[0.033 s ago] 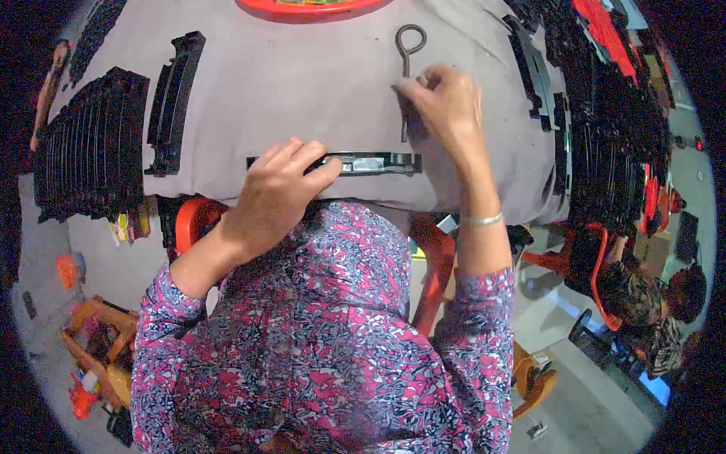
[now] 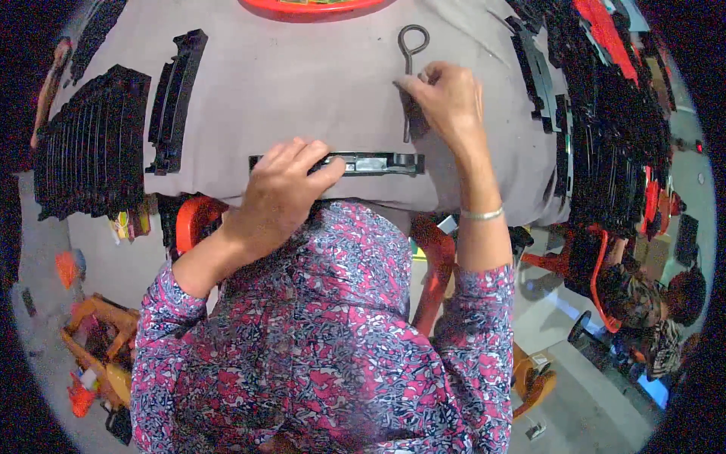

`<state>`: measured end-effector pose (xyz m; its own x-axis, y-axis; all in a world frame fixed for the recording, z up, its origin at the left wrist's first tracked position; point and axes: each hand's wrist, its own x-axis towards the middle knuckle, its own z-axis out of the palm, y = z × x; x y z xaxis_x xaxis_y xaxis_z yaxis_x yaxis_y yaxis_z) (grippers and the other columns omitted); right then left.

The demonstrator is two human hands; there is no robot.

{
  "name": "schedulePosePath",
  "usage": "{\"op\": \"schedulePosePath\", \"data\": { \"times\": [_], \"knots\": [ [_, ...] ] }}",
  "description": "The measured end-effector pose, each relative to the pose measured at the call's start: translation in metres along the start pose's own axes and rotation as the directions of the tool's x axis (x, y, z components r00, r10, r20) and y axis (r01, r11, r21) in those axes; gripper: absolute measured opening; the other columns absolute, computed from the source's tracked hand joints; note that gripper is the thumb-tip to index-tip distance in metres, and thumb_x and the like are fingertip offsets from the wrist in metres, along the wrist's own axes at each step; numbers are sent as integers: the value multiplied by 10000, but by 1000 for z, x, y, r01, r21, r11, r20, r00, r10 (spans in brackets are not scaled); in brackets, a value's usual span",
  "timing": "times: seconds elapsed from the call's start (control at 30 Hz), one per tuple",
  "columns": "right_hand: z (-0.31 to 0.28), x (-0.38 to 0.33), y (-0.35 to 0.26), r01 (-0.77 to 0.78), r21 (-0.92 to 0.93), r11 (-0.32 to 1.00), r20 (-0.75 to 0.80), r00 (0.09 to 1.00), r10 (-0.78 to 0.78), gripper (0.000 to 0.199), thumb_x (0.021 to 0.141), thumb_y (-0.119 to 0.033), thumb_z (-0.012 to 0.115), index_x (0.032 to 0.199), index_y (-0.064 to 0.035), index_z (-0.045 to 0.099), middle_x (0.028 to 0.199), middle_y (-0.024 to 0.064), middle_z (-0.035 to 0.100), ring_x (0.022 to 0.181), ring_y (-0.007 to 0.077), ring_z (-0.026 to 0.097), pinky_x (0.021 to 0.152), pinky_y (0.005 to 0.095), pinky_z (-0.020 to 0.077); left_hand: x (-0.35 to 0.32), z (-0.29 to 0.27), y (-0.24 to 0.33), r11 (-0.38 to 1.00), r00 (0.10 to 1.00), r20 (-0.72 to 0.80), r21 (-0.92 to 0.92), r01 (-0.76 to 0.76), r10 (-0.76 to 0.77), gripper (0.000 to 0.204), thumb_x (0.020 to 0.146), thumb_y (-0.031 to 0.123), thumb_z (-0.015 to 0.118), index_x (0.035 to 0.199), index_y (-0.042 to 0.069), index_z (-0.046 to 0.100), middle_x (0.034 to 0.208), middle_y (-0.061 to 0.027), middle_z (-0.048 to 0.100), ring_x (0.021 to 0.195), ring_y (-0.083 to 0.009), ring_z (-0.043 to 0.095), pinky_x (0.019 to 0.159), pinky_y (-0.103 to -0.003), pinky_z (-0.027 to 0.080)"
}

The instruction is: The person assembles plastic cartridge housings by inserting internal plastic parts and springs into them with an insertion tool.

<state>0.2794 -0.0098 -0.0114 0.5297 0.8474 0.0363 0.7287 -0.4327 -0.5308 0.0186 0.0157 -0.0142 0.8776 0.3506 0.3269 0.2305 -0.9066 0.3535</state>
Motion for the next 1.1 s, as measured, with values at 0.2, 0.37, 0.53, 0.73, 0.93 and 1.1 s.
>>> {"op": "schedulePosePath", "data": {
  "times": [0.2,0.37,0.53,0.73,0.93,1.1],
  "knots": [
    [5,13,-9,-108,3,994,137,985,106,280,820,-235,739,694,2,658,619,15,623,562,68,524,535,259,437,-5,24,-3,993,978,-202,-117,19,-42,242,785,88,601,1024,86,640,1071,-107,624,1015,-303,616,889,-441,473],
    [-7,-6,-14,-166,719,675,200,979,27,200,847,-204,673,814,-7,658,704,13,633,632,101,565,587,289,476,-7,31,-4,992,981,-181,-116,48,-69,269,764,70,620,1030,100,644,1085,-107,629,1014,-293,619,888,-441,469],
    [-9,-46,-48,-139,955,260,191,963,-188,161,938,-112,539,1078,-34,524,929,92,640,703,115,552,637,259,446,-8,29,-1,992,986,-149,-106,63,-79,277,748,55,616,1021,96,647,1097,-107,619,1019,-296,604,894,-445,461],
    [-36,-53,-59,-53,996,-75,29,955,-296,193,984,-271,518,963,-86,468,747,-15,365,594,76,298,507,226,271,-9,28,-1,993,985,-160,-108,52,-69,324,724,54,619,1043,89,663,1095,-106,609,1017,-294,595,899,-452,453],
    [-8,-59,-57,-31,982,-187,-15,971,-239,498,999,-545,442,770,-106,378,667,-28,290,551,83,231,474,234,202,-9,25,-1,992,986,-147,-108,60,-76,358,713,60,639,1068,93,670,1103,-102,613,1019,-287,594,892,-436,456],
    [-3,-57,-68,-72,980,-188,14,956,-293,621,959,-681,388,713,-113,348,615,-32,263,541,85,214,476,254,170,-9,29,-2,991,982,-169,-117,62,-81,340,718,65,650,1055,98,675,1090,-98,618,997,-277,595,874,-425,459]
  ]
}}
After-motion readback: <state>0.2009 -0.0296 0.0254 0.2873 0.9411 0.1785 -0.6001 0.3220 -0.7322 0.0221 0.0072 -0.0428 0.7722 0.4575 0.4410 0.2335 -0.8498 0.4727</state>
